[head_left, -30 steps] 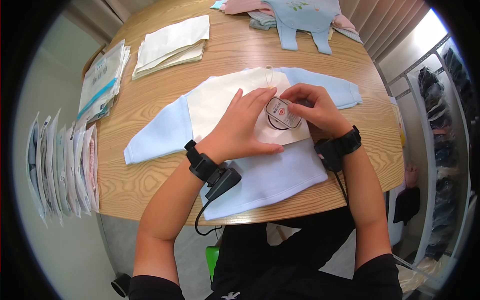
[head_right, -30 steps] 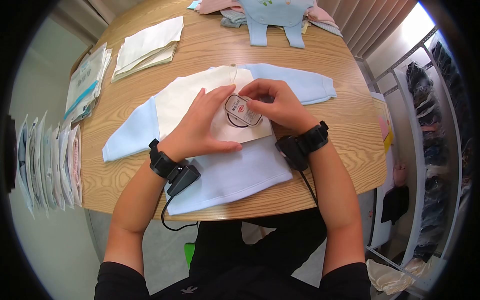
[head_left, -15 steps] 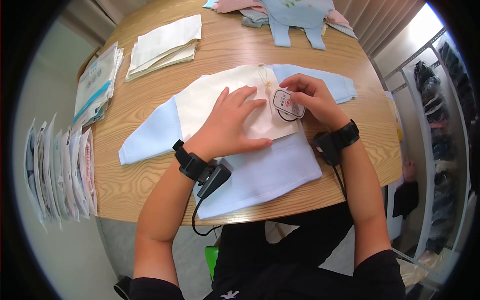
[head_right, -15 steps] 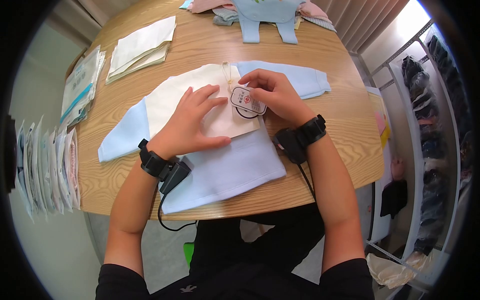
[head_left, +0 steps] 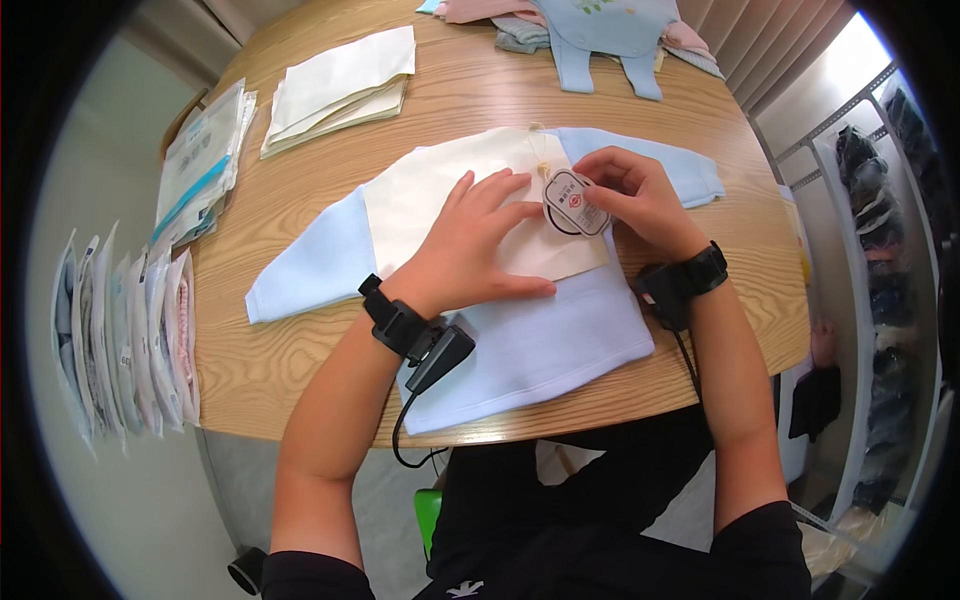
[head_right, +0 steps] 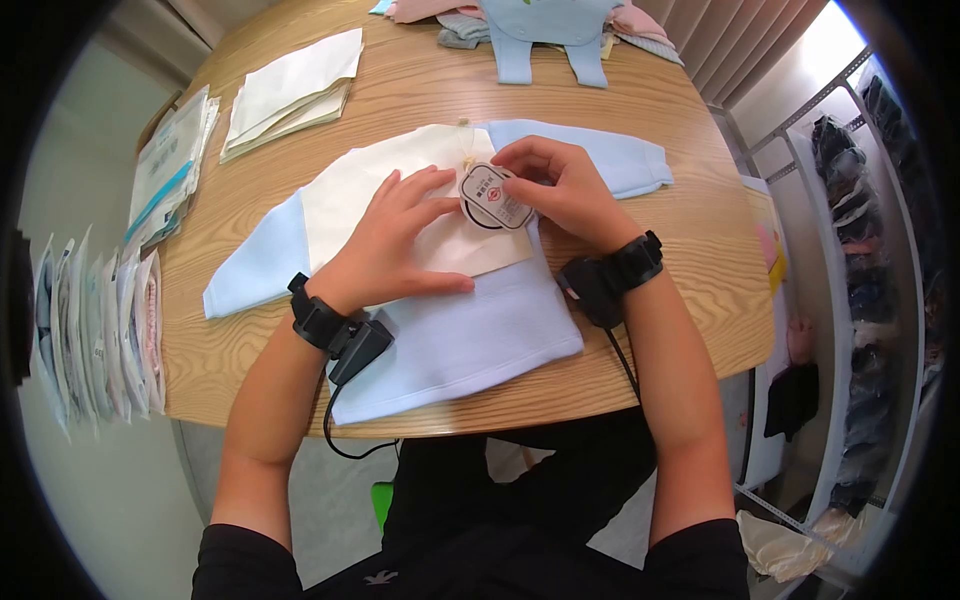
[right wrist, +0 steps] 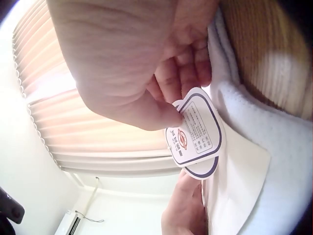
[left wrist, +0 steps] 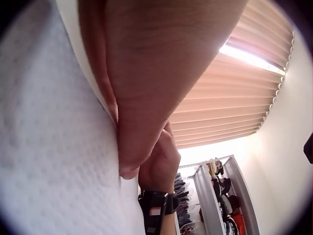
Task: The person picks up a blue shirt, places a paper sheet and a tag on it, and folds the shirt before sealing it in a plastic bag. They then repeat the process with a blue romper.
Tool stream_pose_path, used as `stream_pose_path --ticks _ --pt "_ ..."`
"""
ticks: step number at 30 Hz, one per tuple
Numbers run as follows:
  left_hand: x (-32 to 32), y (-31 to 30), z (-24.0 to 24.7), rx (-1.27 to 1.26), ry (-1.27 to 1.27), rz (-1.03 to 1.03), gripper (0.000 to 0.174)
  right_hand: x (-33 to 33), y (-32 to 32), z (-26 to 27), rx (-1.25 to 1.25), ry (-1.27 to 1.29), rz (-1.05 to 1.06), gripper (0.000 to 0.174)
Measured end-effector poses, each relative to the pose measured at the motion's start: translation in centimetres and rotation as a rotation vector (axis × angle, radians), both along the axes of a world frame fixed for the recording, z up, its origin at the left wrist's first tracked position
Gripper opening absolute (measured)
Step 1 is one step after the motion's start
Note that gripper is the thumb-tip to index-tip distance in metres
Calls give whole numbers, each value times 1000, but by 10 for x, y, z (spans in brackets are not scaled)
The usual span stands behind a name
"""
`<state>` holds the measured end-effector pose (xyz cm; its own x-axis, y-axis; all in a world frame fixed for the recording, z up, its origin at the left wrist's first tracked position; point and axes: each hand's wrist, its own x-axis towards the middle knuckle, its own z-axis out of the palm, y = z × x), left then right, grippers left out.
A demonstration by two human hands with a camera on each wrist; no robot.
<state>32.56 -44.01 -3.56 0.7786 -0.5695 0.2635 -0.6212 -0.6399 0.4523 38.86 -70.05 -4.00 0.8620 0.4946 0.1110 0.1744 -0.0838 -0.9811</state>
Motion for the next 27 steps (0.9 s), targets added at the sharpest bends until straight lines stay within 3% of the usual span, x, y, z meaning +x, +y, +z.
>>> stream_pose_path --ticks 11,14,16,19,27 --pt "2 -3 1 -37 13 4 71 1 0 -1 7 42 -30 28" --pt "3 -3 3 -87 35 31 58 2 0 -2 15 34 -39 27" --pt "10 -1 -1 -264 193 91 41 -1 0 4 2 55 -31 27" --pt "8 -1 -2 -259 132 92 30 -2 1 7 -25 70 -18 27" --pt "10 -2 -6 -342 111 113 19 -3 2 7 -21 74 -2 27"
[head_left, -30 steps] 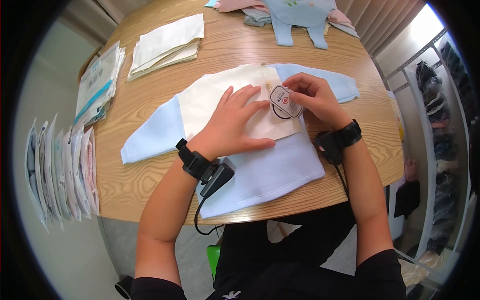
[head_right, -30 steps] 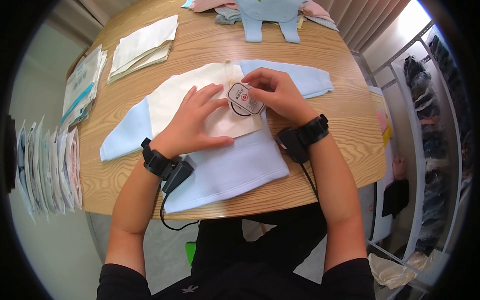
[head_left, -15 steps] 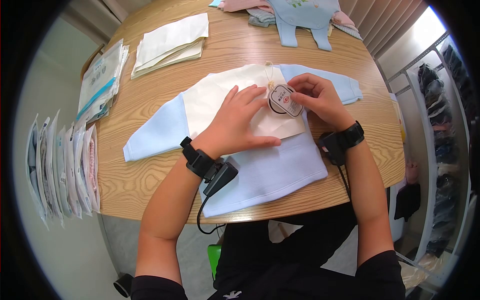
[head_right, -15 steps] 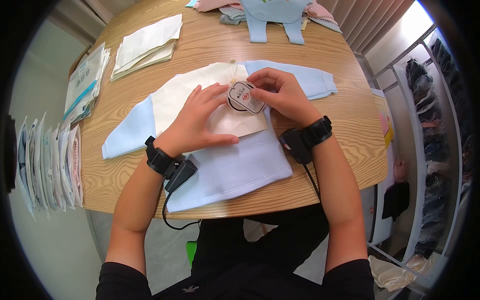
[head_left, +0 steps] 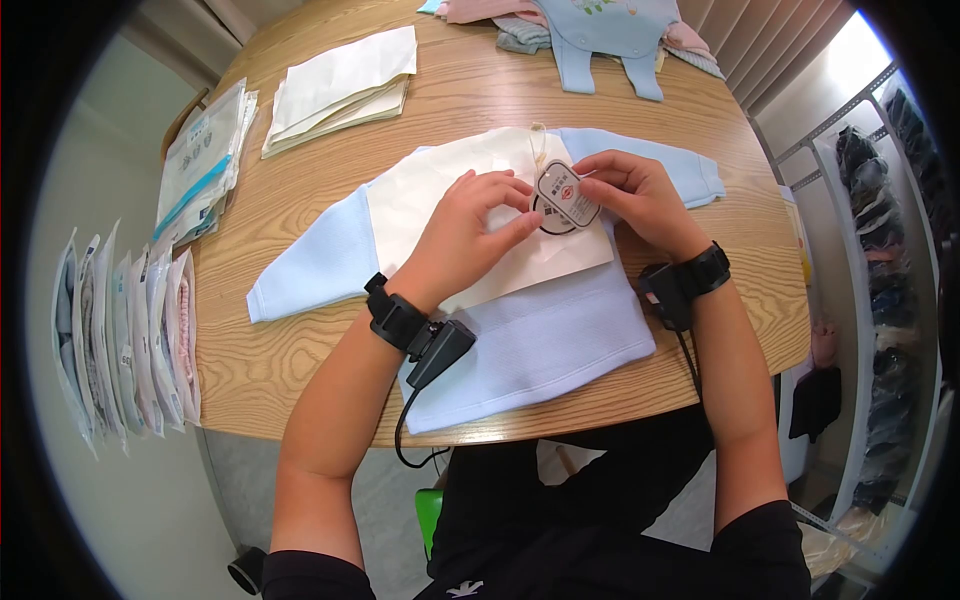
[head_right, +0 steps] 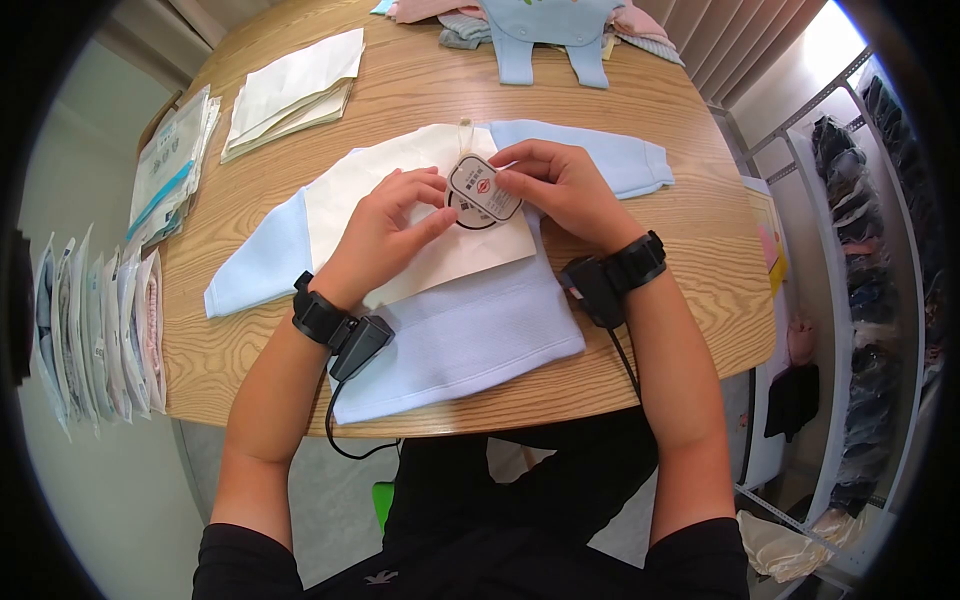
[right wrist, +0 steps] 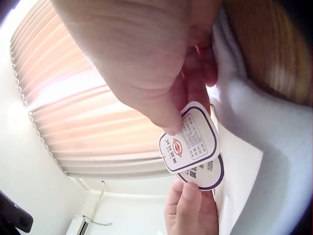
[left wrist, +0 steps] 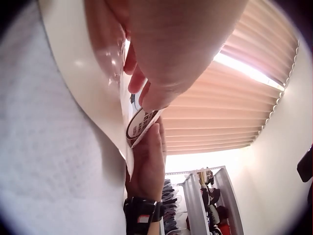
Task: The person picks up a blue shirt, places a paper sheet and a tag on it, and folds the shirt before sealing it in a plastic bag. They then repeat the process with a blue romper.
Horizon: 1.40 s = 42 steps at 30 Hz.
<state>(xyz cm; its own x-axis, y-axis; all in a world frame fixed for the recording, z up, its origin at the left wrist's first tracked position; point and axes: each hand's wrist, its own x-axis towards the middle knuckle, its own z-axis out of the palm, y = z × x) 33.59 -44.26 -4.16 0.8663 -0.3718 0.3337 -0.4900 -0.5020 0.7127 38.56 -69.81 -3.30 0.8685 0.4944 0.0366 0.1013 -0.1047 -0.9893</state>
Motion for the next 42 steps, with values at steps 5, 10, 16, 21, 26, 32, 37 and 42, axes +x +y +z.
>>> stream_pose_path --ticks 5,10,16,21,26,32,37,42 --pt "0 1 -3 -193 207 85 21 3 -1 -3 49 -6 15 27" --pt "0 -2 -3 -486 384 149 23 2 -2 1 71 -4 21 32" --pt "3 -2 -4 -496 337 227 25 5 -4 -3 129 15 31 36" --pt "1 -2 0 -506 359 262 25 2 0 -1 181 11 -32 32" --pt "1 -3 0 -505 347 255 25 5 -3 -2 140 20 -6 22" --pt "3 -1 -2 -521 375 225 26 5 -4 -4 135 17 -14 18" --pt "1 -1 1 -512 388 228 28 5 -4 -5 165 22 -23 17" --pt "2 -1 0 -485 379 226 28 7 -5 -7 180 18 -17 17"
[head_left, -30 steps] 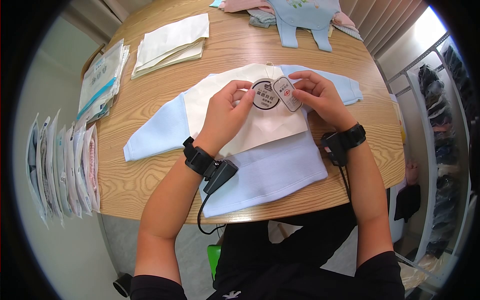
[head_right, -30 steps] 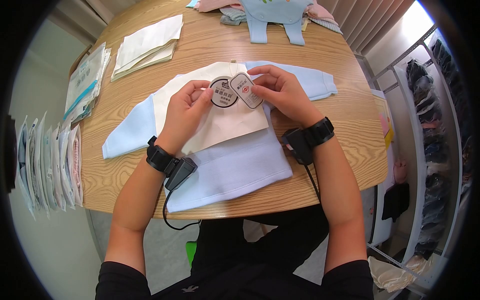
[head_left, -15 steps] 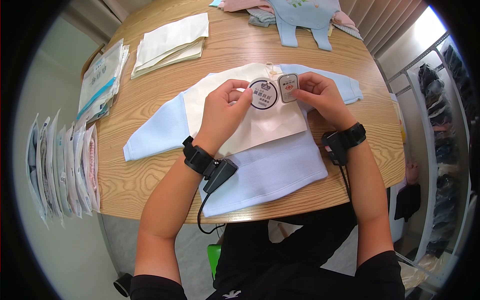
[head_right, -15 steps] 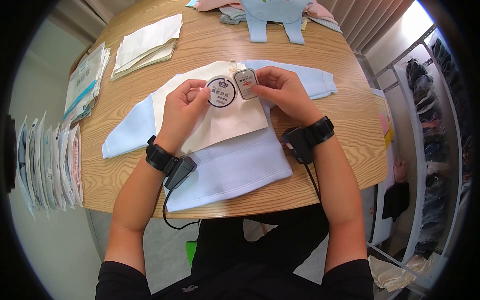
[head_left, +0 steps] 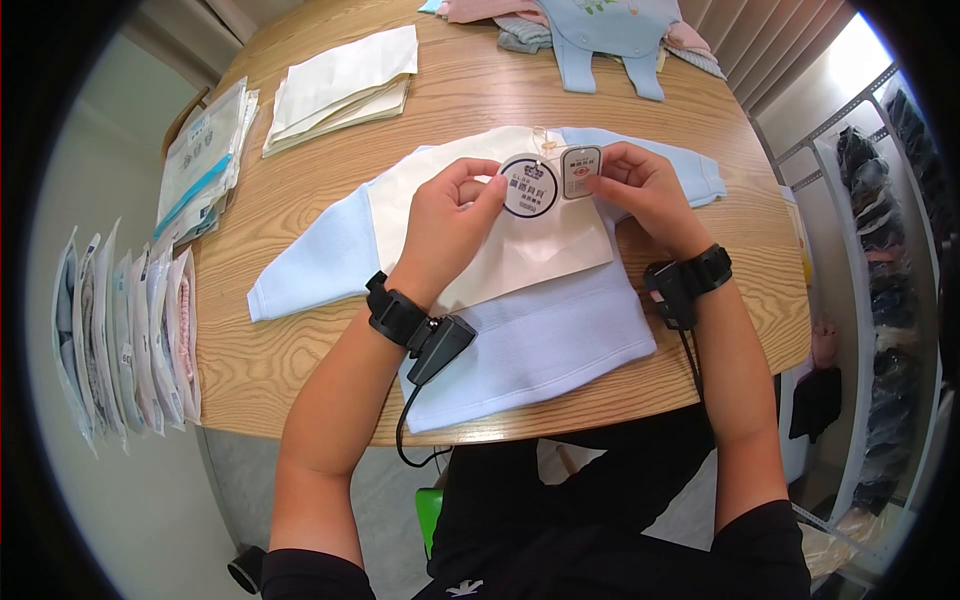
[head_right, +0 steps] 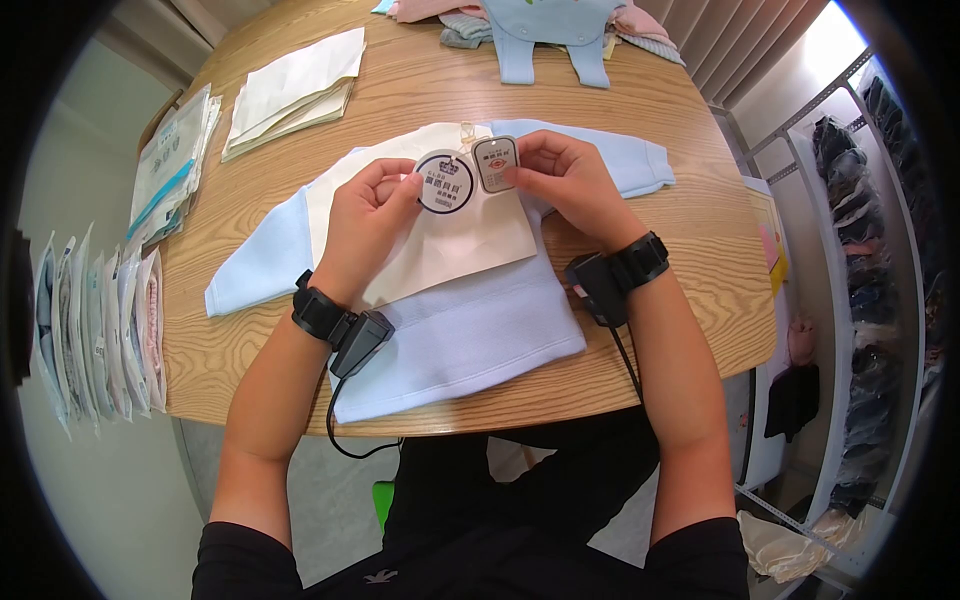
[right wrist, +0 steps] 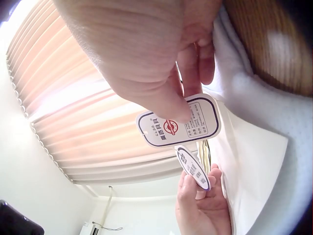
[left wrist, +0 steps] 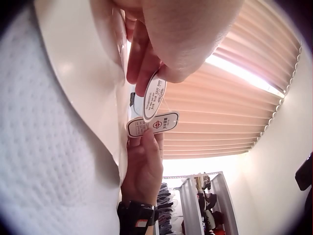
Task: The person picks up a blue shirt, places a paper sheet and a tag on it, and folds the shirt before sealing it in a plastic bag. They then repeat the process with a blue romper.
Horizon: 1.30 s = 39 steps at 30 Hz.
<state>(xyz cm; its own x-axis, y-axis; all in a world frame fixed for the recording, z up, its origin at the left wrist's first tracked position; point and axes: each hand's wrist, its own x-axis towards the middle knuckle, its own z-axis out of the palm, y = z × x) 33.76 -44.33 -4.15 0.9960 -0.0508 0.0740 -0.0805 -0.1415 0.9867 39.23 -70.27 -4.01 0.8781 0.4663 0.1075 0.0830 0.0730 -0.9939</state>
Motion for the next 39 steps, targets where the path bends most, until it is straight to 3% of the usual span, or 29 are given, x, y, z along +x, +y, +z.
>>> stream_pose_path --ticks 39 --pt "1 0 0 20 -19 -13 24 -4 3 8 -122 -6 -38 28"
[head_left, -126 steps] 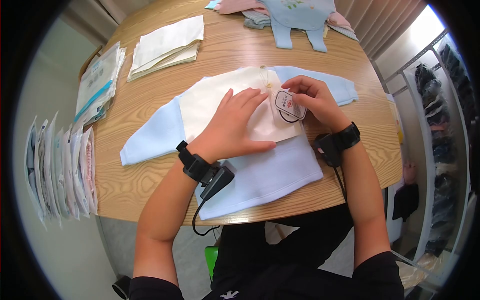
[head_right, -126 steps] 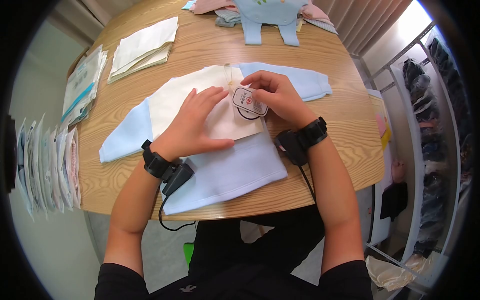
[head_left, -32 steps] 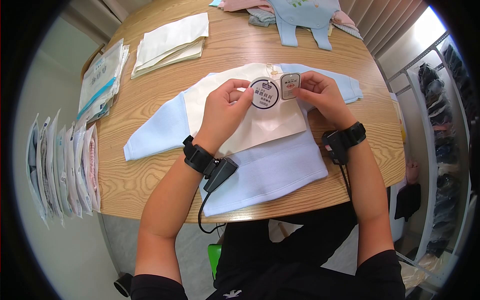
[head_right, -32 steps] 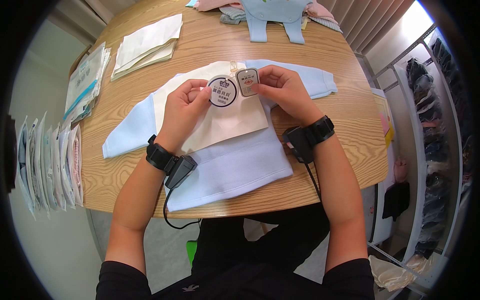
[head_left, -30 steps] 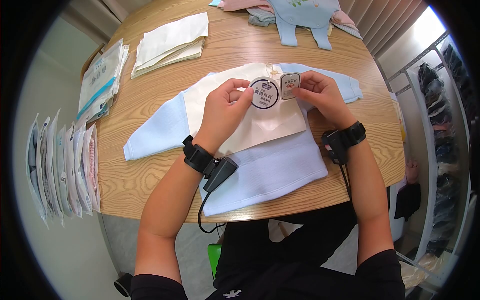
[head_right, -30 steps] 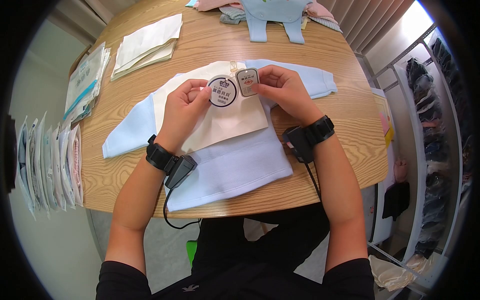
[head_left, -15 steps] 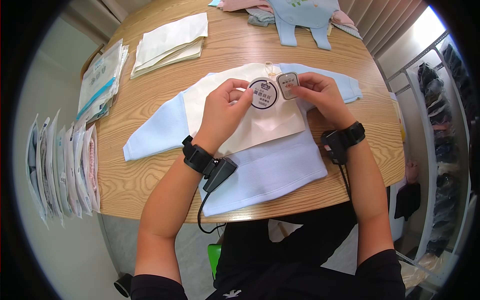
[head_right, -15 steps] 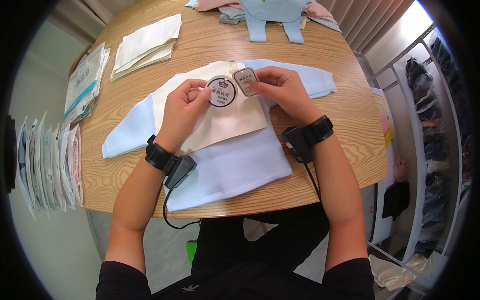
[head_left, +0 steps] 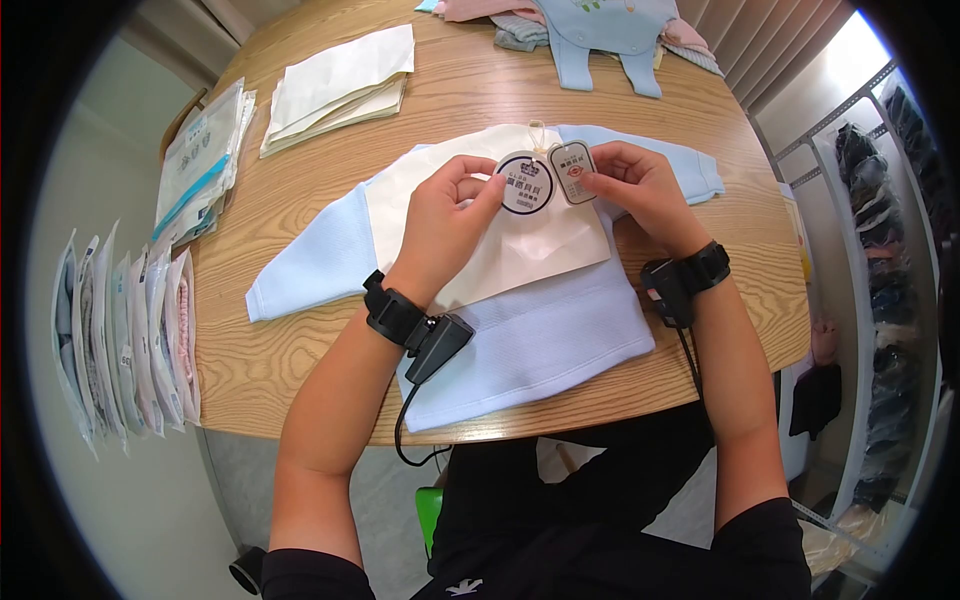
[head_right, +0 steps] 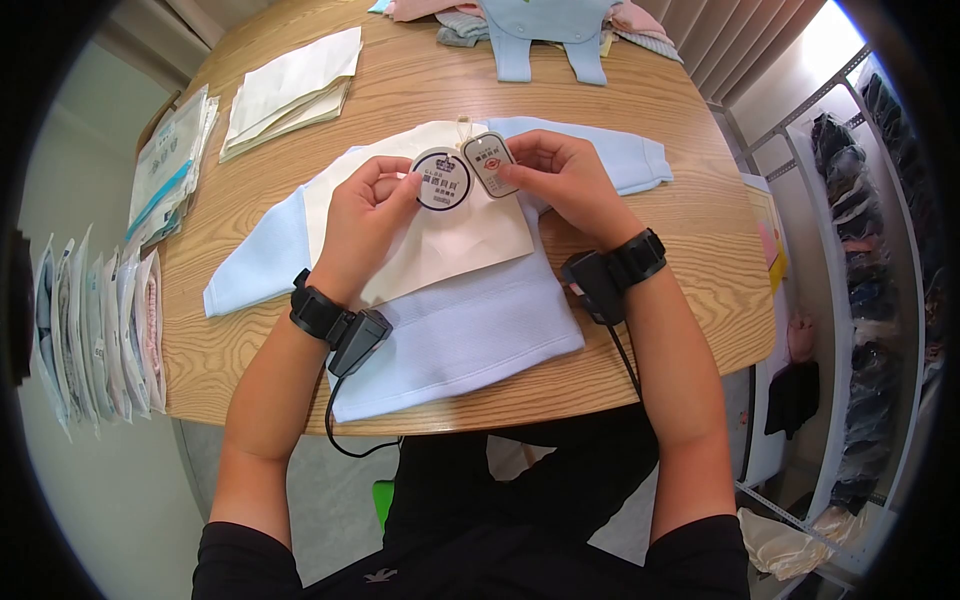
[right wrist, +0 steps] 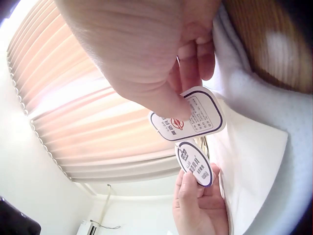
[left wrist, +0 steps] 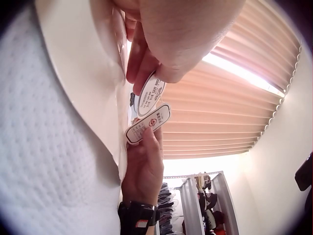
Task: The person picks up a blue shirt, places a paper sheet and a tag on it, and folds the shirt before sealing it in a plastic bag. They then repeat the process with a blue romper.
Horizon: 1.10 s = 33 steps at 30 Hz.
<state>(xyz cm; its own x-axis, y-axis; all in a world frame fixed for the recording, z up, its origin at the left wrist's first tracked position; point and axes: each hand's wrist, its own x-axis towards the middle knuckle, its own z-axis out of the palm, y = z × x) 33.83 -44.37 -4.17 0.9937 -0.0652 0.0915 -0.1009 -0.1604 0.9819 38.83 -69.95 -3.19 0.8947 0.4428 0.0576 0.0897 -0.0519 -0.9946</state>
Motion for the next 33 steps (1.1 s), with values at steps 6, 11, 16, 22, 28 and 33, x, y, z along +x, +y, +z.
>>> stream_pose_path --ticks 6,11,16,22,28,33 --pt "-1 0 0 -11 -16 11 23 1 1 -5 85 -45 -24 38" --pt "-2 -2 1 -11 -18 25 23 -1 -2 -1 52 10 -19 40" --pt "-3 -2 2 43 -19 28 24 -5 1 4 -18 13 9 34" --pt "-5 -3 8 72 -8 28 25 -5 1 2 -85 -9 33 32" --pt "-1 2 0 211 -127 1 34 -5 1 2 -102 0 19 33" --pt "-4 2 -2 738 -430 -34 49 -2 0 -2 -33 -28 23 30"
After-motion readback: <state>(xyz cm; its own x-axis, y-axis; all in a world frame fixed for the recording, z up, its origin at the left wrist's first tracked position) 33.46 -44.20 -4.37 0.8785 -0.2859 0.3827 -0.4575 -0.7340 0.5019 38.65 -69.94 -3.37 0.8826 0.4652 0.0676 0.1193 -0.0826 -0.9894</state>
